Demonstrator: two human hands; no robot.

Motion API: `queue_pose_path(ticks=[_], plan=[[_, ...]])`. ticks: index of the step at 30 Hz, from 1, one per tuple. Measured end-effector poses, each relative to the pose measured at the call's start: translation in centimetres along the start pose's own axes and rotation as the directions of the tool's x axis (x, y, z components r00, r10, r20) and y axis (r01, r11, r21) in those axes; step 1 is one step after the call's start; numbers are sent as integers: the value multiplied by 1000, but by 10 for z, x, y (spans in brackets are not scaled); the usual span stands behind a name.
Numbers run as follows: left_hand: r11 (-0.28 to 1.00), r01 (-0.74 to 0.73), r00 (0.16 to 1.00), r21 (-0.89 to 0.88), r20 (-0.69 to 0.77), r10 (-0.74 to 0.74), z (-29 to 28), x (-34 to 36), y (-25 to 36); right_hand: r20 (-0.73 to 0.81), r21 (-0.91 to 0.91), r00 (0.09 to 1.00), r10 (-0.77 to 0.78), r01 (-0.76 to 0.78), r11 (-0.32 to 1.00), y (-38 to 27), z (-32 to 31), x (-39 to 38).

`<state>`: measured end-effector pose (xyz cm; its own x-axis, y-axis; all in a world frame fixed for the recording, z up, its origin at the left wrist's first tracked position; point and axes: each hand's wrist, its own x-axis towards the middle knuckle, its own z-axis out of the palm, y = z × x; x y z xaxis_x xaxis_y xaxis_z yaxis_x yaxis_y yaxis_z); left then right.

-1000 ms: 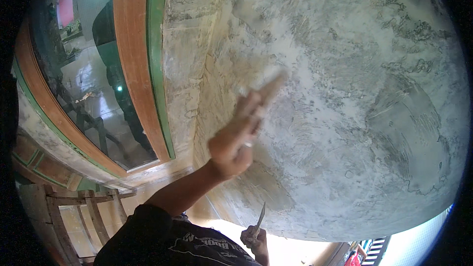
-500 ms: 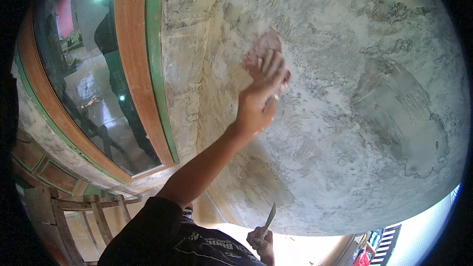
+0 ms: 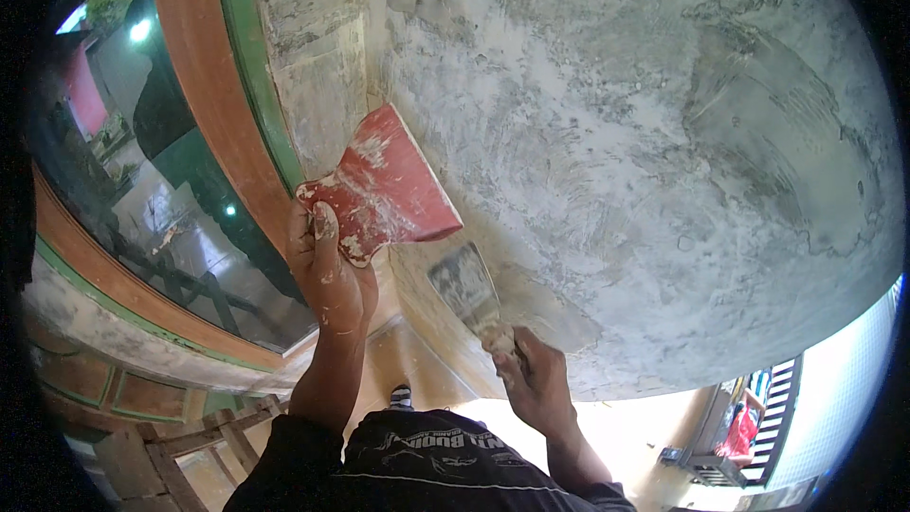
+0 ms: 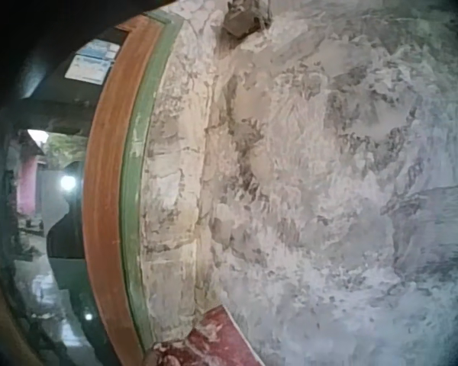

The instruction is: The person applies wall filler from a bucket onto a concrete wall using a putty knife and hand scraper.

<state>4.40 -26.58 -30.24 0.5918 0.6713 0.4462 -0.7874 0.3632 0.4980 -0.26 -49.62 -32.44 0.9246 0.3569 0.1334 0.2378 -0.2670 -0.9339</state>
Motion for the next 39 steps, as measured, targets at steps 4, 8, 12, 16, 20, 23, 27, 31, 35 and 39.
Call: queue_pose_path(ticks=[4, 8, 12, 16, 20, 23, 27, 31, 35, 39], plan=[[998, 46, 995, 49, 90, -50, -21, -3, 5, -92, -254, 992, -90, 64, 965, -20, 16, 20], [913, 4, 980, 407, 182, -85, -36, -15, 6, -177, -181, 976, -129, 97, 979, -29, 24, 40], [890, 412, 889, 194, 129, -439, -61, 10, 2, -215, -88, 965, -151, 134, 987, -29, 32, 59], [684, 728, 654, 37, 261, -710, -91, 39, 5, -253, -667, 699, -669, 375, 644, -7, 40, 67], [570, 821, 545, -13, 313, -778, -109, 53, -1, -99, -860, 628, -772, 337, 384, 7, 48, 67], [518, 853, 521, -67, 44, -852, -106, 56, 2, -61, -875, 587, -807, 357, 327, 10, 49, 61], [-11, 896, 319, -444, 660, -680, -144, 55, -19, -178, -651, 839, -514, 292, 701, -4, 64, 47], [-37, 853, 397, -521, 692, -603, -140, 37, -41, -74, -434, 941, -329, 267, 861, -24, 100, 33], [-46, 827, 438, -561, 693, -573, -120, 25, -39, 20, -556, 909, -417, 357, 751, -34, 121, 33], [116, 856, 487, -504, 709, -511, -130, 33, -49, 6, -441, 934, -357, 323, 837, -39, 127, 25]])
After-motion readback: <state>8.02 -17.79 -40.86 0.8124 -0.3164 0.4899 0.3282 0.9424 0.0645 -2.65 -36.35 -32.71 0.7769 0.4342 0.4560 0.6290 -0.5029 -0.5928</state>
